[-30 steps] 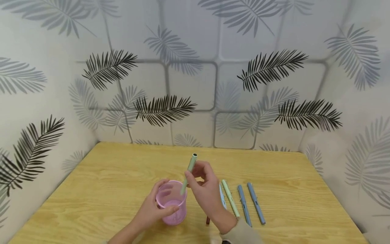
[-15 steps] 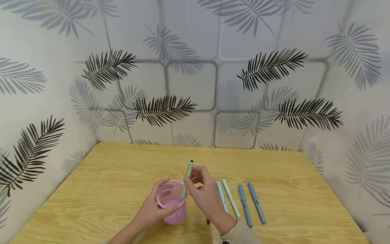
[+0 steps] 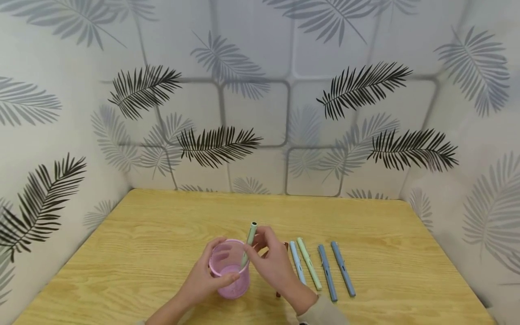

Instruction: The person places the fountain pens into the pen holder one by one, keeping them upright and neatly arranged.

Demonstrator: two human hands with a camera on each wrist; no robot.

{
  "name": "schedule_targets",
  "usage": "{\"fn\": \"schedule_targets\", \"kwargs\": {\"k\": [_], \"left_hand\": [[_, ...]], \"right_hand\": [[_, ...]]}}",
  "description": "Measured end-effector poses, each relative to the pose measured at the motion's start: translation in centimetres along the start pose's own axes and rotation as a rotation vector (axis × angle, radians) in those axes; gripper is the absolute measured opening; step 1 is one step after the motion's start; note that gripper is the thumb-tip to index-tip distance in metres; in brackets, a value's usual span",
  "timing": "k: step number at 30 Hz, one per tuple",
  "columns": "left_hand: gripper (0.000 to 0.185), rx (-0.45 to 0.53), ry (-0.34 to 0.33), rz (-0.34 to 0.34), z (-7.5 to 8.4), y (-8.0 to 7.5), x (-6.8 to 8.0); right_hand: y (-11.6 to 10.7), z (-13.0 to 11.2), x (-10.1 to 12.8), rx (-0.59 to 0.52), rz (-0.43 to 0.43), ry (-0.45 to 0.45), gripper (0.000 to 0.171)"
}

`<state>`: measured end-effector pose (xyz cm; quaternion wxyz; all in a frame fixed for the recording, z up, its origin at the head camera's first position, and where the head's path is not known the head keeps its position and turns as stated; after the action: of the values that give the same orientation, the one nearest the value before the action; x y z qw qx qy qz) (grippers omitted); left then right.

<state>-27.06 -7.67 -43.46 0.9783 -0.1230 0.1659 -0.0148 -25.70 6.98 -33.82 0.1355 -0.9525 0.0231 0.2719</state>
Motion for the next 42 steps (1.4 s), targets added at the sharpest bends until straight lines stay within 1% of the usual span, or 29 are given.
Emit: {"fn": "schedule_targets", "kwargs": {"k": [4,8,10,15,18,20,22,24,26,28,30,34,37,42], "left_hand": [[0.085,0.001,-0.003,-0.008,-0.1,0.1,0.0],[0.086,0.004,-0.006,-0.016,-0.1,0.2,0.1],[0.085,0.003,-0.010,-0.015,-0.2,0.2,0.1],[0.082,0.003,-0.026,-0.009,-0.5,0.2,0.1],[0.081,0.022,-0.037,-0.013,0.1,0.2,0.3],[0.081,0.040,-0.040,-0.017,0.8,0.2,0.4],[0.081,0.044,-0.029,-0.013,1.4,0.1,0.4],[0.081,0.032,-0.016,-0.010,1.3,0.1,0.3],[0.081,0.019,-0.007,-0.006,0.7,0.1,0.2],[0.081,0.013,-0.009,-0.007,0.4,0.1,0.1],[0.081,0.028,-0.023,-0.013,1.0,0.0,0.2],[0.080,0.038,-0.045,-0.014,2.8,-0.2,0.6],[0.080,0.023,-0.049,-0.014,3.1,-0.2,0.6],[0.081,0.024,-0.044,-0.012,3.0,-0.2,0.6]], "right_hand": [[0.1,-0.4,0.2,0.026,-0.018,-0.033,0.025],[0.3,-0.2,0.4,0.061,-0.035,-0.002,0.027],[0.5,0.4,0.5,0.075,-0.049,0.008,0.029],[0.9,3.2,0.8,0.088,-0.083,0.037,0.031],[0.9,4.4,0.8,0.086,-0.086,0.045,0.031],[0.8,4.8,0.8,0.085,-0.085,0.044,0.031],[0.7,4.8,0.8,0.088,-0.082,0.034,0.030],[0.6,4.7,0.9,0.095,-0.083,0.023,0.029],[0.5,4.6,0.9,0.102,-0.082,0.015,0.029],[0.3,4.5,0.8,0.110,-0.081,0.010,0.028],[0.1,4.5,0.8,0.109,-0.076,0.014,0.027],[-0.3,4.6,0.7,0.100,-0.071,0.006,0.025],[-0.6,4.7,0.7,0.105,-0.070,0.005,0.024],[-1.1,4.9,0.7,0.137,-0.065,0.014,0.025]]}}
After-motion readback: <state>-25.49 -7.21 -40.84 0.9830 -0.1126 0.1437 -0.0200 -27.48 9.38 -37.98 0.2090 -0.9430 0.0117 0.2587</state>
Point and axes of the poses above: each hand's wrist, its own x-axis away from the middle knuckle, its own y-axis out of the palm, z = x × y, the point moved 10 cm from there along -x, towards the middle knuckle, and after that the axes turned 11 degrees about z, right-handed, at the moved point
